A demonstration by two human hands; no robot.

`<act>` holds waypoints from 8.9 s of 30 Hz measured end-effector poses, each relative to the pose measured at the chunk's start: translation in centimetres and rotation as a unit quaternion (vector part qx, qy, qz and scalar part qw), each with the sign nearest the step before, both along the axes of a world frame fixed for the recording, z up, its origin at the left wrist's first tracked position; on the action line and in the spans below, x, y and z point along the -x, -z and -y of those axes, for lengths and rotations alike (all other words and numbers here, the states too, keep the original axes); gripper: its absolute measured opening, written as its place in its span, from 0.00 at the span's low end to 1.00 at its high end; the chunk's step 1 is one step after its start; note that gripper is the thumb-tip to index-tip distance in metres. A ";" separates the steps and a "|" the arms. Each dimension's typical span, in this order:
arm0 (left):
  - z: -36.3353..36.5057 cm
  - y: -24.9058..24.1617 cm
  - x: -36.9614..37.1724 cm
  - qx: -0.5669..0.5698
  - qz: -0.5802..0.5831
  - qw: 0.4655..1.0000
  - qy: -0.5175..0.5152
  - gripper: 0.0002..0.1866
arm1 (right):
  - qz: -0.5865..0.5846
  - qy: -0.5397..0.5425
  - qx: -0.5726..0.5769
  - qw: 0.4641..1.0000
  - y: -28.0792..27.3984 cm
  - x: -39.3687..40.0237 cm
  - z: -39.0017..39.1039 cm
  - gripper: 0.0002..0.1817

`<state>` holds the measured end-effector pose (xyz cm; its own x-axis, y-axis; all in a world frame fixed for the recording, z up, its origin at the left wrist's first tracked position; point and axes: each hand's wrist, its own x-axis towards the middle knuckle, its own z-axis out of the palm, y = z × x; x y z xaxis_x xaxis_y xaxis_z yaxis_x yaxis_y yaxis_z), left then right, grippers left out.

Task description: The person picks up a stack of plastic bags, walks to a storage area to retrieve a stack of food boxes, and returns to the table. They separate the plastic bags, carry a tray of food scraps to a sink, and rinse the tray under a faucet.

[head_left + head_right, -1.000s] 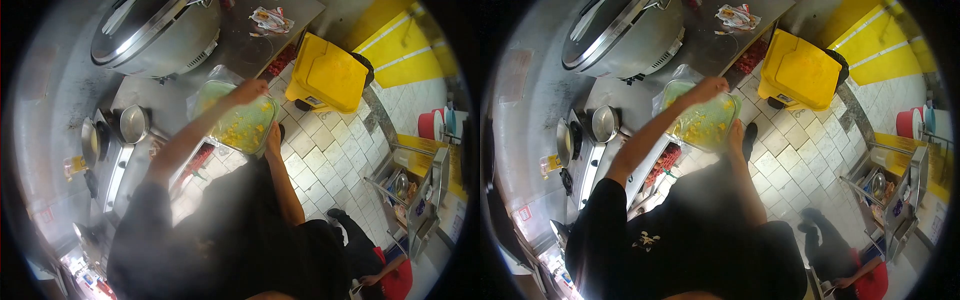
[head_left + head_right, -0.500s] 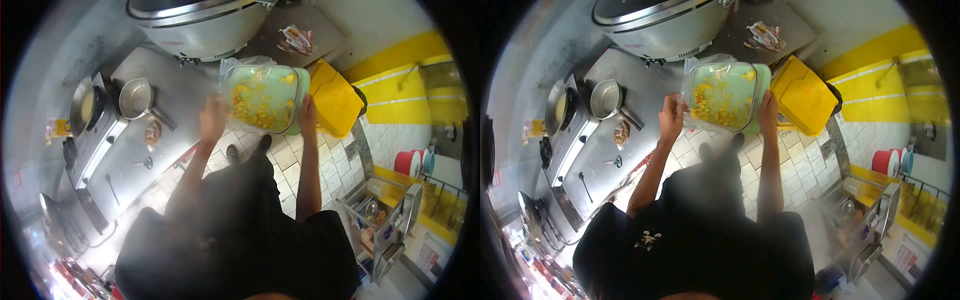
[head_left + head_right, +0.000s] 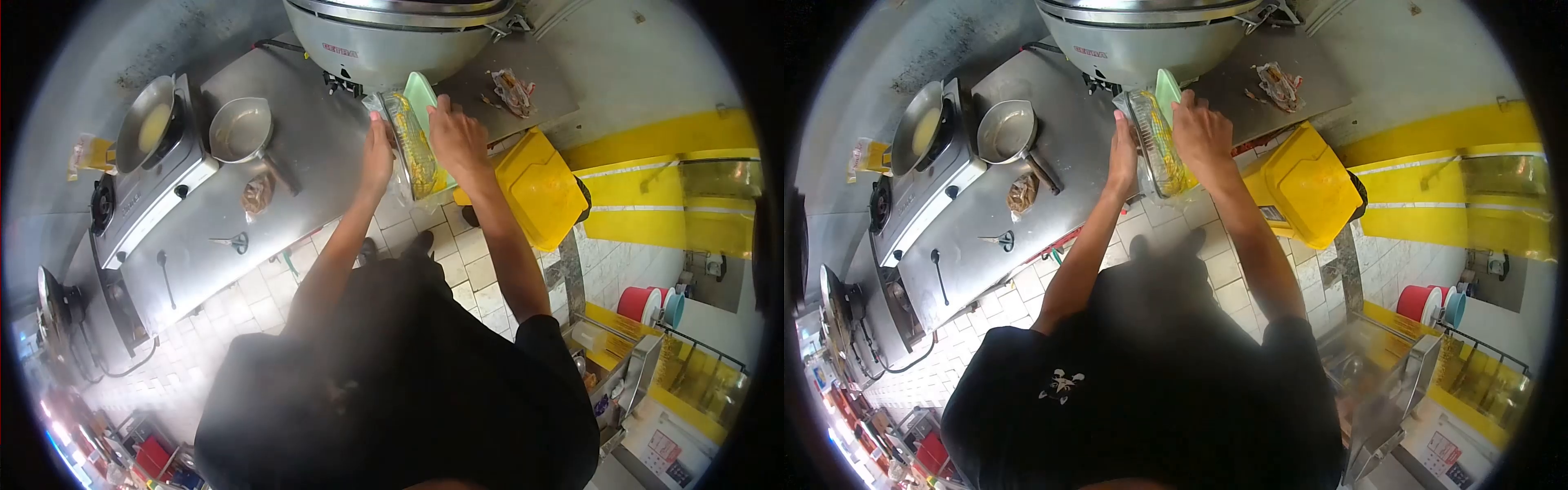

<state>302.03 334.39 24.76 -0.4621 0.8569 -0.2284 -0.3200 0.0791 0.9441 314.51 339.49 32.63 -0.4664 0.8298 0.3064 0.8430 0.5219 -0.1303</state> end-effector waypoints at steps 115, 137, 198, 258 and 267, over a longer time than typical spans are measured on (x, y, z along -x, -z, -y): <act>-0.9 -2.6 -1.2 -0.073 -0.040 0.990 0.117 0.14 | -0.223 0.038 0.106 0.968 -0.5 -10.6 -0.7 0.17; -3.4 -3.8 -5.1 0.024 -0.130 0.987 0.095 0.15 | -0.252 0.014 0.183 0.950 1.2 -14.0 -5.2 0.13; -0.8 -6.7 -3.3 0.238 -0.197 0.951 0.007 0.29 | -0.408 -0.273 0.310 0.814 2.9 -15.3 -16.0 0.13; -2.6 -0.5 6.3 -0.006 -0.393 0.919 0.012 0.19 | -0.311 0.072 0.499 0.805 1.4 -6.1 -9.1 0.24; -2.8 -0.7 6.8 -0.019 -0.395 0.918 -0.012 0.19 | -0.306 -0.058 0.585 0.749 -0.3 -3.3 -6.9 0.20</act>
